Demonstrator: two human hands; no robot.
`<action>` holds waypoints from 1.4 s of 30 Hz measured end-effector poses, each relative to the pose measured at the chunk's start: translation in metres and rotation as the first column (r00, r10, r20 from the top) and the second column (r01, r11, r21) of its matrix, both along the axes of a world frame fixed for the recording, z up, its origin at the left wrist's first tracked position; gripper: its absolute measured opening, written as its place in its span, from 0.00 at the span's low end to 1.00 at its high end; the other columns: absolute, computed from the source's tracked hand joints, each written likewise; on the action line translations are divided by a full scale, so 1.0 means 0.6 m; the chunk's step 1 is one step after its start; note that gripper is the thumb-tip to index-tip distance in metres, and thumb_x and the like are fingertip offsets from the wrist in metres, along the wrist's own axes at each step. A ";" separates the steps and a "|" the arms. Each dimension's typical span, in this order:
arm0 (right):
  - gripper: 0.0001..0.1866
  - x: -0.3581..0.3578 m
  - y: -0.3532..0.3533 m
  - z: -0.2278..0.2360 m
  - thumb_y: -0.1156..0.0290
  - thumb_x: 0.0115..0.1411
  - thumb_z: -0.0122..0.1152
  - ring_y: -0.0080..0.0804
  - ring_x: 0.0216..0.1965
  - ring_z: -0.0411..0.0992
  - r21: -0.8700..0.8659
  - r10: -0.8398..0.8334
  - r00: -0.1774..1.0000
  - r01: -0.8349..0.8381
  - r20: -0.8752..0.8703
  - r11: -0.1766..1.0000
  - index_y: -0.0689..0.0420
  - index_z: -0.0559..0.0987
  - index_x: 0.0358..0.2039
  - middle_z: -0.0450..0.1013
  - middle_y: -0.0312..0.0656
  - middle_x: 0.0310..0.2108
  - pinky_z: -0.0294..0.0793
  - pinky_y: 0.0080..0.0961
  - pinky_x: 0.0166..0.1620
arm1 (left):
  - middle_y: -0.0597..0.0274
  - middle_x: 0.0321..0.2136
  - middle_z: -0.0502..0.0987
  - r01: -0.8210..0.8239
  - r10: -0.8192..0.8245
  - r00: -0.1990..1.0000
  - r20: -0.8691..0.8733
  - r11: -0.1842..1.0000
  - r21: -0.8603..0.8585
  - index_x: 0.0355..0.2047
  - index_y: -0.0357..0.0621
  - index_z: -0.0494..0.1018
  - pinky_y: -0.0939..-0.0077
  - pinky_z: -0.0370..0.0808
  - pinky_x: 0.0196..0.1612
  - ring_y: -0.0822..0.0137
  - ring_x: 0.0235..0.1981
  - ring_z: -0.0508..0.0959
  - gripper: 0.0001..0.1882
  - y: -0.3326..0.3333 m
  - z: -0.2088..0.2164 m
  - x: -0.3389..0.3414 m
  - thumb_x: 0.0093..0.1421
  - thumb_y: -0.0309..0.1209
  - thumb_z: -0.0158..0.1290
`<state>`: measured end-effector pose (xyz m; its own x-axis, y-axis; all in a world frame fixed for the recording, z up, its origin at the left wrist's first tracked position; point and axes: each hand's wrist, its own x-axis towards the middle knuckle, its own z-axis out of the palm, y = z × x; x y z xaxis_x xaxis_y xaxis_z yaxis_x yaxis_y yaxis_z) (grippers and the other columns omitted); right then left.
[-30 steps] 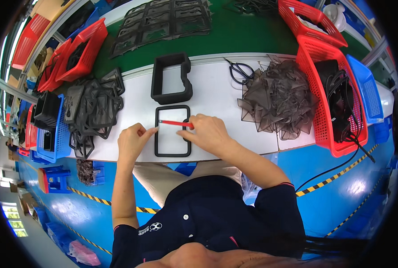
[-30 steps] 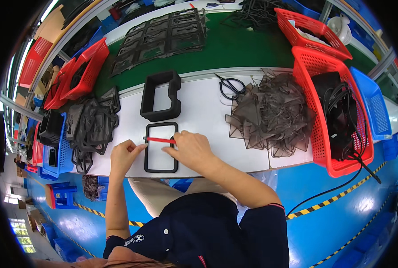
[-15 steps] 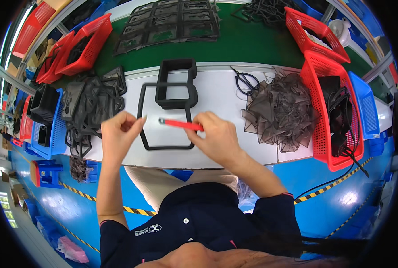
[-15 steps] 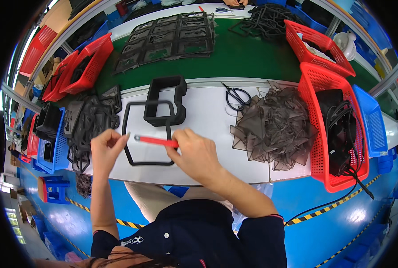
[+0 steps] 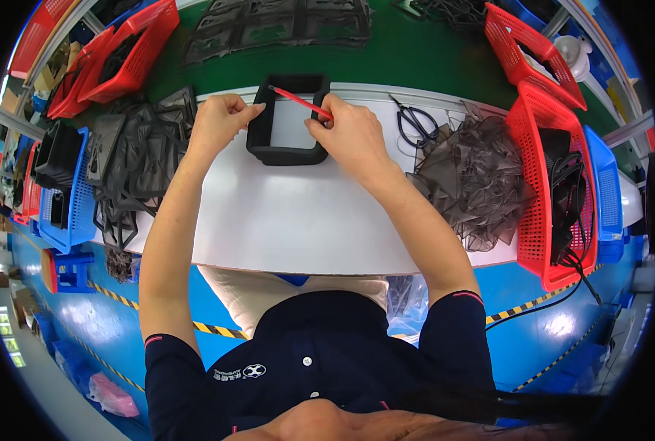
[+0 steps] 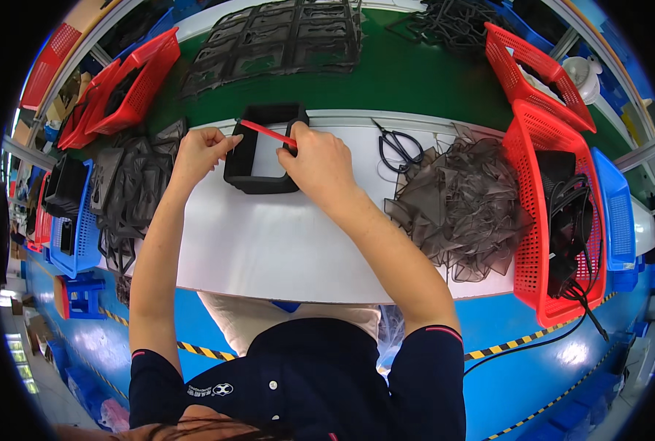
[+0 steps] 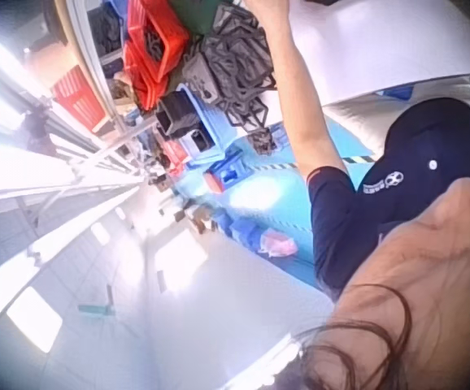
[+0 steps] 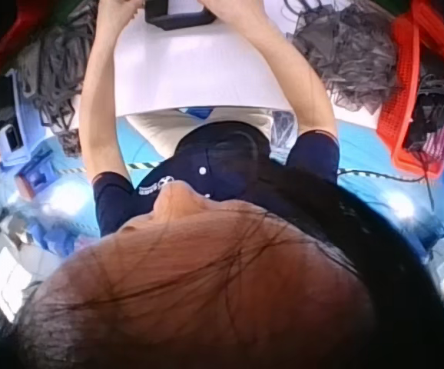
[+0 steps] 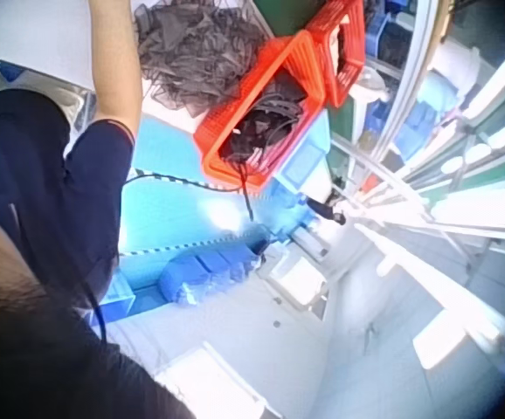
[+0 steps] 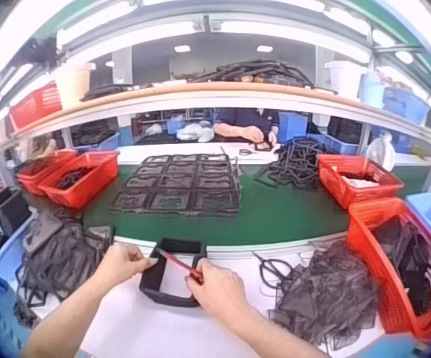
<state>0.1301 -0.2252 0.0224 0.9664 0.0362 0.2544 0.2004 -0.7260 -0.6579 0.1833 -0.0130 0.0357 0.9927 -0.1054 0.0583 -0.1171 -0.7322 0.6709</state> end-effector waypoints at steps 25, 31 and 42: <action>0.14 -0.033 -0.025 -0.020 0.63 0.60 0.49 0.19 0.21 0.60 0.879 0.077 0.991 -0.132 0.108 0.459 0.61 0.76 0.30 0.70 0.33 0.24 0.62 0.19 0.26 | 0.64 0.61 0.58 0.422 -0.522 0.831 0.192 0.817 0.394 0.36 0.52 0.76 0.55 0.54 0.63 0.56 0.65 0.51 0.18 0.025 0.011 -0.071 0.41 0.33 0.64; 0.11 -0.066 -0.010 -0.020 0.67 0.61 0.53 0.23 0.31 0.73 0.848 0.350 0.931 -0.268 0.105 0.458 0.62 0.78 0.37 0.75 0.39 0.28 0.72 0.20 0.35 | 0.67 0.56 0.67 0.460 -0.554 0.828 0.087 0.760 0.460 0.31 0.48 0.76 0.58 0.55 0.63 0.60 0.64 0.54 0.11 0.005 0.024 -0.066 0.46 0.26 0.61; 0.09 -0.022 0.013 -0.016 0.65 0.52 0.62 0.33 0.23 0.73 0.396 0.364 0.888 -0.452 0.280 0.799 0.55 0.82 0.31 0.76 0.42 0.23 0.70 0.25 0.29 | 0.67 0.50 0.73 0.485 -0.552 0.829 0.084 0.786 0.383 0.32 0.46 0.78 0.58 0.57 0.62 0.61 0.62 0.59 0.11 0.011 0.013 -0.060 0.46 0.29 0.62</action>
